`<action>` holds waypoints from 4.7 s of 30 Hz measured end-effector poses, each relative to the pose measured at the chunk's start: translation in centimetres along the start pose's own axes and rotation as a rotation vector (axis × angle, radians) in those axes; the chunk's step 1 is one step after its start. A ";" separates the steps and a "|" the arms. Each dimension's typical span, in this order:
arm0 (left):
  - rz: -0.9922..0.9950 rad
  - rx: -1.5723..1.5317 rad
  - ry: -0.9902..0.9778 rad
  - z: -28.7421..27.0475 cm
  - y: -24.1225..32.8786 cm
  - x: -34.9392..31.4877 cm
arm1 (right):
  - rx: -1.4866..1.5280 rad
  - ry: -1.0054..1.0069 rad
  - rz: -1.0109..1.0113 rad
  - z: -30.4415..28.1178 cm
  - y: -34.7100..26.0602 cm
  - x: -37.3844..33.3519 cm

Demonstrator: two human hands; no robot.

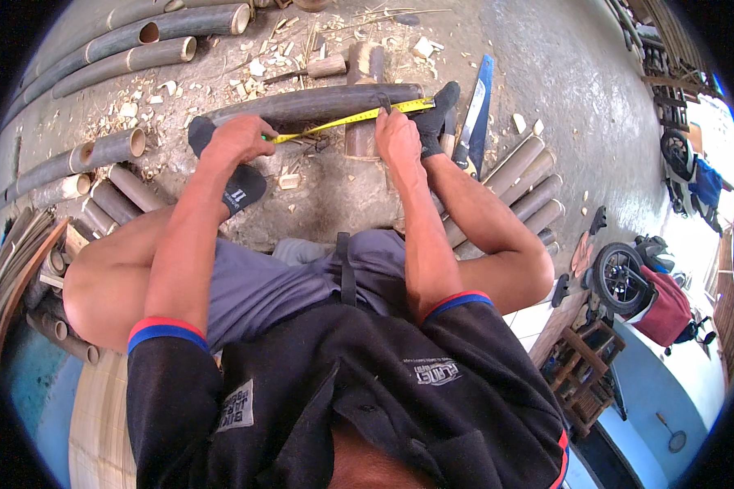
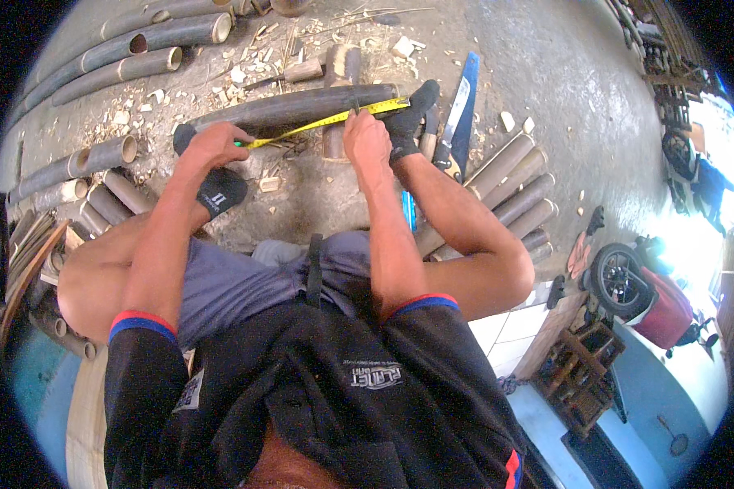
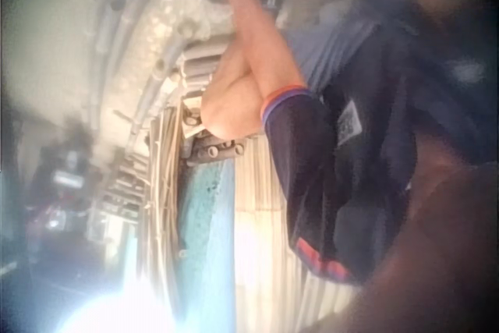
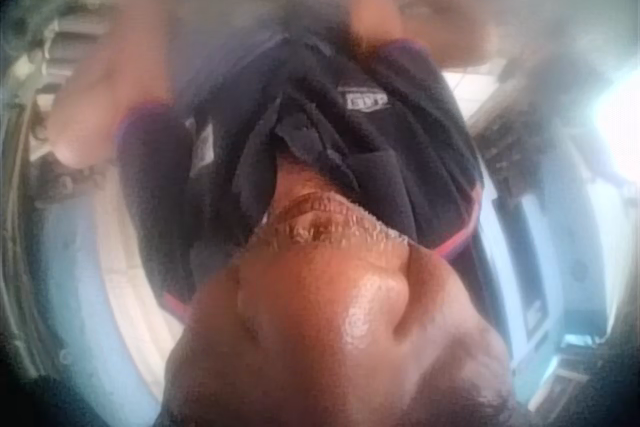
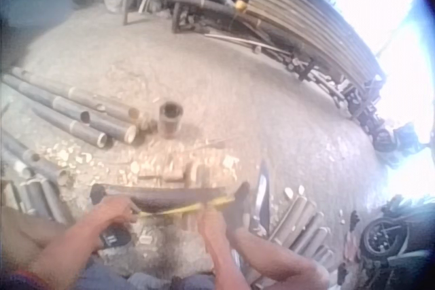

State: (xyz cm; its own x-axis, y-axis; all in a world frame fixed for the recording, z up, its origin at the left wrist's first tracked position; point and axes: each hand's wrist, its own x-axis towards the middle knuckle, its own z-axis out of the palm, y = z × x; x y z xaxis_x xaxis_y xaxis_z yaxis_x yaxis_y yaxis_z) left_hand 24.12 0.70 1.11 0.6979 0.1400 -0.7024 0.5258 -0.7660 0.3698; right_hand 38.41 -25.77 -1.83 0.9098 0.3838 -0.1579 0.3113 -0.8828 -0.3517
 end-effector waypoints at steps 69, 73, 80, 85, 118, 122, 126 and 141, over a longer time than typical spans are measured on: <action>0.193 0.145 0.552 1.4 6.6 8.1 | 0.011 -0.122 0.122 3.9 -0.4 -7.6; 0.252 -0.139 0.877 -3.3 8.7 6.0 | 0.012 -0.025 0.118 4.0 0.7 -6.9; 0.543 -1.613 0.946 -6.5 8.3 2.8 | 0.071 -0.136 0.148 7.0 1.7 -6.1; 0.083 -2.222 0.633 0.4 6.6 7.2 | 0.054 -0.141 0.153 7.0 1.9 -5.7; 0.174 0.158 0.555 5.7 6.8 8.1 | -0.013 -0.244 0.136 7.2 2.4 -4.6; 0.108 0.188 0.494 5.7 6.2 8.8 | -0.160 -0.264 0.114 6.9 1.3 -4.8; 0.162 0.200 0.542 6.3 6.4 8.0 | -0.063 -0.207 0.165 6.8 1.5 -6.1; 0.127 0.285 0.594 6.4 6.1 8.0 | 0.479 0.260 -0.243 -23.5 -0.5 -10.3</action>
State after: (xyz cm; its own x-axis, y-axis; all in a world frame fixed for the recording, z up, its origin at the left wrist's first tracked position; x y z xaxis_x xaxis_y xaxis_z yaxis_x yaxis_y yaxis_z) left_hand 29.79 -6.91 -6.13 0.9379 0.2971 -0.1792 0.3299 -0.9235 0.1956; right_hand 35.30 -35.69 21.61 0.8843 0.4270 0.1888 0.4153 -0.5347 -0.7360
